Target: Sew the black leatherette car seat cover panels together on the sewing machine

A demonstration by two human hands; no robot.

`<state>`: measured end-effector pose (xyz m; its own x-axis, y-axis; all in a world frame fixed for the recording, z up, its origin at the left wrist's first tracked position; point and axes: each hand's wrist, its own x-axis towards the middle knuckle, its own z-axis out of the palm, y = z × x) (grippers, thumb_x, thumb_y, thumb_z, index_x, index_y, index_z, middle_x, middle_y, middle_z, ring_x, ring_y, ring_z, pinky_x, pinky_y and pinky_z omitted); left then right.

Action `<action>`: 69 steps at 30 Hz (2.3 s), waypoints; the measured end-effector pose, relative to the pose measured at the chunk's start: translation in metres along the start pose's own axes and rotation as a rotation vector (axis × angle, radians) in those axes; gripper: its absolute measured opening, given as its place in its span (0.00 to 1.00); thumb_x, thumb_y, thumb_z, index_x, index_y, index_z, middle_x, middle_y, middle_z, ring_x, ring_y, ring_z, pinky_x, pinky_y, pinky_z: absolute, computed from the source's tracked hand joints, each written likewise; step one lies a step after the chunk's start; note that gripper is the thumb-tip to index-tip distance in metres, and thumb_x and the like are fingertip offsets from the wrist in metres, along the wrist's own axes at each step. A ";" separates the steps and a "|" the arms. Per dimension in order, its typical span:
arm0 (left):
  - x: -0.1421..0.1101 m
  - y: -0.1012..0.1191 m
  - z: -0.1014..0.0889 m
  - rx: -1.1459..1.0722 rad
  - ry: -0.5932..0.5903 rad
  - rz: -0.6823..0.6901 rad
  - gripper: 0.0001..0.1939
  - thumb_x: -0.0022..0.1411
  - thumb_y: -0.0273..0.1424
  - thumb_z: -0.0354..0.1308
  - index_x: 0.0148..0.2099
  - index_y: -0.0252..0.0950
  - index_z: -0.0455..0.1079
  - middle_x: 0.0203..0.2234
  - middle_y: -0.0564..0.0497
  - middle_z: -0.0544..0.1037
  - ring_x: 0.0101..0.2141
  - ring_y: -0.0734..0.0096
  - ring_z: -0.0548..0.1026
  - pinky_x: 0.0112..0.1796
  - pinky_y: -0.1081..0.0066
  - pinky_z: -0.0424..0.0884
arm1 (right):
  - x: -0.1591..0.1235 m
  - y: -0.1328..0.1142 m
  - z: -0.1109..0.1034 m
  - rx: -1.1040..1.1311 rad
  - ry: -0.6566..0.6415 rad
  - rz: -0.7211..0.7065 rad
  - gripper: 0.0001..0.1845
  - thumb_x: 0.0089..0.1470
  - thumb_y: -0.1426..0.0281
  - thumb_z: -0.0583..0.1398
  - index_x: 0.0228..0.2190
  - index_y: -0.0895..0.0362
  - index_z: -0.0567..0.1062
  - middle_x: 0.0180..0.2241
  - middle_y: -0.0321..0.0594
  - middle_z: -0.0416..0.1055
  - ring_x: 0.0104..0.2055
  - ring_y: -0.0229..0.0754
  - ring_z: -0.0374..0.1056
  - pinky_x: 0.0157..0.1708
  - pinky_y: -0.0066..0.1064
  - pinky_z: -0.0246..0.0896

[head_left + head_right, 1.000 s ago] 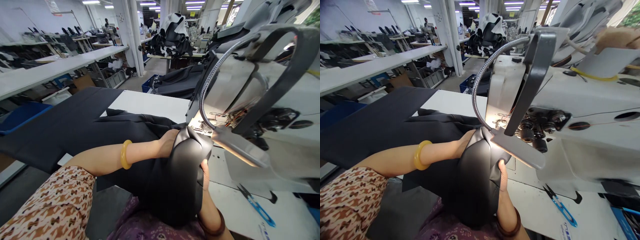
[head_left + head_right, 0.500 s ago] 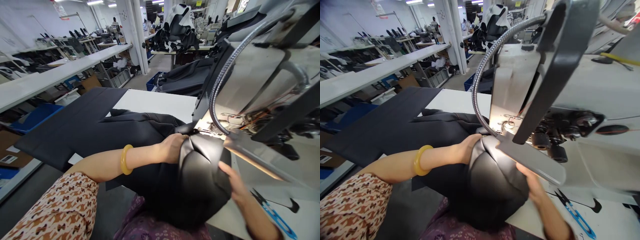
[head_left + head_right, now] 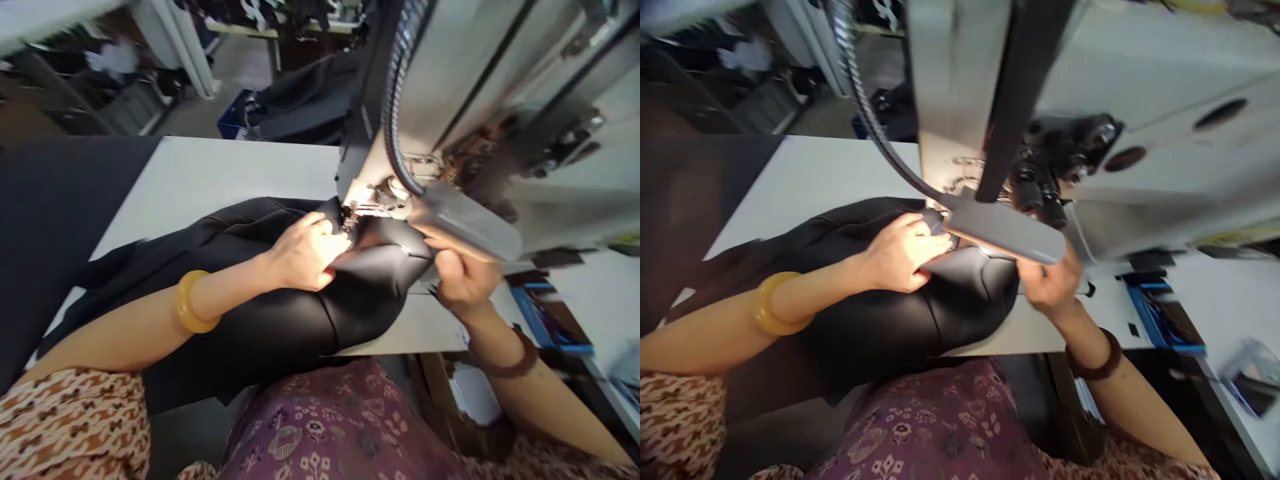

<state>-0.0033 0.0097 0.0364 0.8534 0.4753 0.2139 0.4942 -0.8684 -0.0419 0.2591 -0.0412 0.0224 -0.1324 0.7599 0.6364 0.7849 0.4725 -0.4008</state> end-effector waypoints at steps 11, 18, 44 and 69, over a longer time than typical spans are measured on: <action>-0.006 -0.012 0.016 -0.011 0.061 0.029 0.23 0.56 0.34 0.54 0.54 0.33 0.69 0.51 0.47 0.74 0.52 0.61 0.70 0.51 0.63 0.68 | 0.001 -0.090 0.025 -0.730 -0.373 -0.628 0.14 0.57 0.78 0.50 0.36 0.66 0.74 0.35 0.48 0.74 0.38 0.44 0.68 0.47 0.38 0.58; -0.010 -0.006 0.018 0.143 0.084 0.088 0.21 0.59 0.30 0.54 0.53 0.28 0.69 0.50 0.43 0.73 0.49 0.60 0.72 0.49 0.65 0.69 | -0.003 -0.079 0.027 -0.737 -0.422 -0.632 0.15 0.59 0.78 0.48 0.38 0.65 0.74 0.36 0.45 0.75 0.37 0.42 0.66 0.45 0.38 0.57; 0.006 0.021 0.014 0.216 -0.006 -0.068 0.22 0.64 0.30 0.46 0.54 0.20 0.67 0.47 0.26 0.73 0.45 0.46 0.75 0.36 0.58 0.74 | 0.046 -0.073 0.018 -0.726 -0.838 -0.432 0.17 0.59 0.79 0.47 0.43 0.60 0.73 0.44 0.40 0.73 0.38 0.43 0.66 0.33 0.36 0.54; -0.082 -0.068 0.023 0.080 -0.551 -0.476 0.29 0.64 0.48 0.40 0.45 0.32 0.73 0.39 0.37 0.77 0.39 0.49 0.74 0.35 0.60 0.69 | 0.014 -0.078 0.038 -0.798 -0.648 -0.372 0.21 0.60 0.79 0.44 0.51 0.67 0.65 0.42 0.49 0.71 0.41 0.46 0.63 0.38 0.37 0.51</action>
<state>-0.1027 0.0333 -0.0012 0.4924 0.8189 -0.2948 0.8249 -0.5471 -0.1422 0.1731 -0.0503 0.0379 -0.5527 0.8306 0.0675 0.7650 0.4736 0.4364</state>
